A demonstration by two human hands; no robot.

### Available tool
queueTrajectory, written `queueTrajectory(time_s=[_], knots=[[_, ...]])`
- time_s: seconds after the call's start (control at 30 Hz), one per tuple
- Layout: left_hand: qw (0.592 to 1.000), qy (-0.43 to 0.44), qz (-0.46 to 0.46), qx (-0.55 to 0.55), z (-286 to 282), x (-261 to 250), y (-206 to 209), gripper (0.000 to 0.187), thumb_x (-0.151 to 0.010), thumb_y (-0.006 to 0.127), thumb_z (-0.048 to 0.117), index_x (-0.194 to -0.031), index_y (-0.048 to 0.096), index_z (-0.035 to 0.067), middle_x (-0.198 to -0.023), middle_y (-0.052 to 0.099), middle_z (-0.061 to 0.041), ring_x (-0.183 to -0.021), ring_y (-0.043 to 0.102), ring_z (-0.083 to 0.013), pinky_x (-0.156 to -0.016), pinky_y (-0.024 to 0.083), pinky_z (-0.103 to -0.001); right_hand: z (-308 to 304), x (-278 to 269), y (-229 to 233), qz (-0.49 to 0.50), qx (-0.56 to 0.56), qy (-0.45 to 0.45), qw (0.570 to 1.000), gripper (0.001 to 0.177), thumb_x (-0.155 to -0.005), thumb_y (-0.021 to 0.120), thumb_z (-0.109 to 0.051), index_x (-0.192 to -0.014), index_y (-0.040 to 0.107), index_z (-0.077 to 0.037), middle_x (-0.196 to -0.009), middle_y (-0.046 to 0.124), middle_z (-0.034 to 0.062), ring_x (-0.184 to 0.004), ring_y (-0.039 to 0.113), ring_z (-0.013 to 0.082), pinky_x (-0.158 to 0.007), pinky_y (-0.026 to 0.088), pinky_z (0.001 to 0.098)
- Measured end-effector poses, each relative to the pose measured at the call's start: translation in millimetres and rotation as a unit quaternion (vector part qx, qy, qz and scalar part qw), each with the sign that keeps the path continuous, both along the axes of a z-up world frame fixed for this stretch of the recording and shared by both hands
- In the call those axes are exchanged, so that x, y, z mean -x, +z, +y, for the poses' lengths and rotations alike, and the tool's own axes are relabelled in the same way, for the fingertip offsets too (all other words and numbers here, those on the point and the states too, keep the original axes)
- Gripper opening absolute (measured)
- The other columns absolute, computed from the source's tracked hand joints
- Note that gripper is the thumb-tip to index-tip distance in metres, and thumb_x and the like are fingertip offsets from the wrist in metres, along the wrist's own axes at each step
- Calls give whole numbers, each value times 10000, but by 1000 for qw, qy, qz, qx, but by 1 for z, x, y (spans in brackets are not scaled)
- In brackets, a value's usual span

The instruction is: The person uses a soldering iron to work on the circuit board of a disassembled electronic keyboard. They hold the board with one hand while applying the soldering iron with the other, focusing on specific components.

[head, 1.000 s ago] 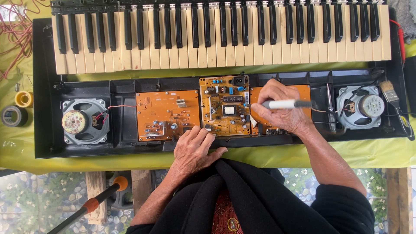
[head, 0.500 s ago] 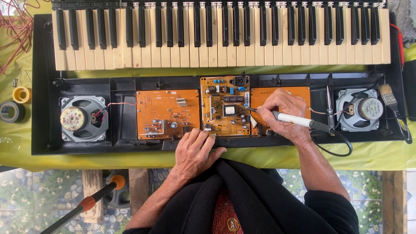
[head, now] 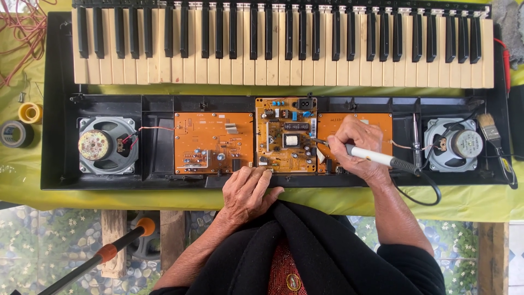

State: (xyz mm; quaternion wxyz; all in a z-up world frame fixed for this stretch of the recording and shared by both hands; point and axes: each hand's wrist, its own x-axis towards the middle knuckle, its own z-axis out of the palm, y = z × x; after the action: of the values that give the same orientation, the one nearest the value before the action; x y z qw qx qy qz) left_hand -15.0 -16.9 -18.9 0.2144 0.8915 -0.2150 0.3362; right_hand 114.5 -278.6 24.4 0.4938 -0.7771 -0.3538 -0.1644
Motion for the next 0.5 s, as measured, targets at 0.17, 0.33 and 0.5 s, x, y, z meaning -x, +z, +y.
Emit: queueTrajectory(time_s=[0.17, 0.33, 0.5], knots=[[1000, 4, -12, 7, -1, -3, 6, 384, -971, 619, 410, -979, 704, 36, -836, 648, -144, -787, 659, -280, -734, 585, -359, -7, 7, -7, -29, 5, -35, 999, 397, -877, 749, 9, -605, 511, -155, -563, 540, -20, -440, 494, 160, -455, 411, 239], [1000, 9, -15, -7, -1, -4, 12, 380, -972, 595, 413, -966, 695, 46, -817, 626, -132, -761, 632, -271, -715, 577, -352, -9, 5, -10, -21, -66, -17, 997, 388, -874, 750, 7, -592, 524, -135, -542, 514, 14, -426, 442, 157, -438, 378, 238], [1000, 5, -18, -6, 0, -4, 14, 377, -970, 603, 405, -960, 692, 39, -804, 618, -141, -747, 617, -285, -713, 578, -353, -3, 5, -12, -16, -61, -7, 998, 355, -878, 753, -2, -609, 552, -119, -570, 545, 12, -437, 466, 139, -438, 396, 231]])
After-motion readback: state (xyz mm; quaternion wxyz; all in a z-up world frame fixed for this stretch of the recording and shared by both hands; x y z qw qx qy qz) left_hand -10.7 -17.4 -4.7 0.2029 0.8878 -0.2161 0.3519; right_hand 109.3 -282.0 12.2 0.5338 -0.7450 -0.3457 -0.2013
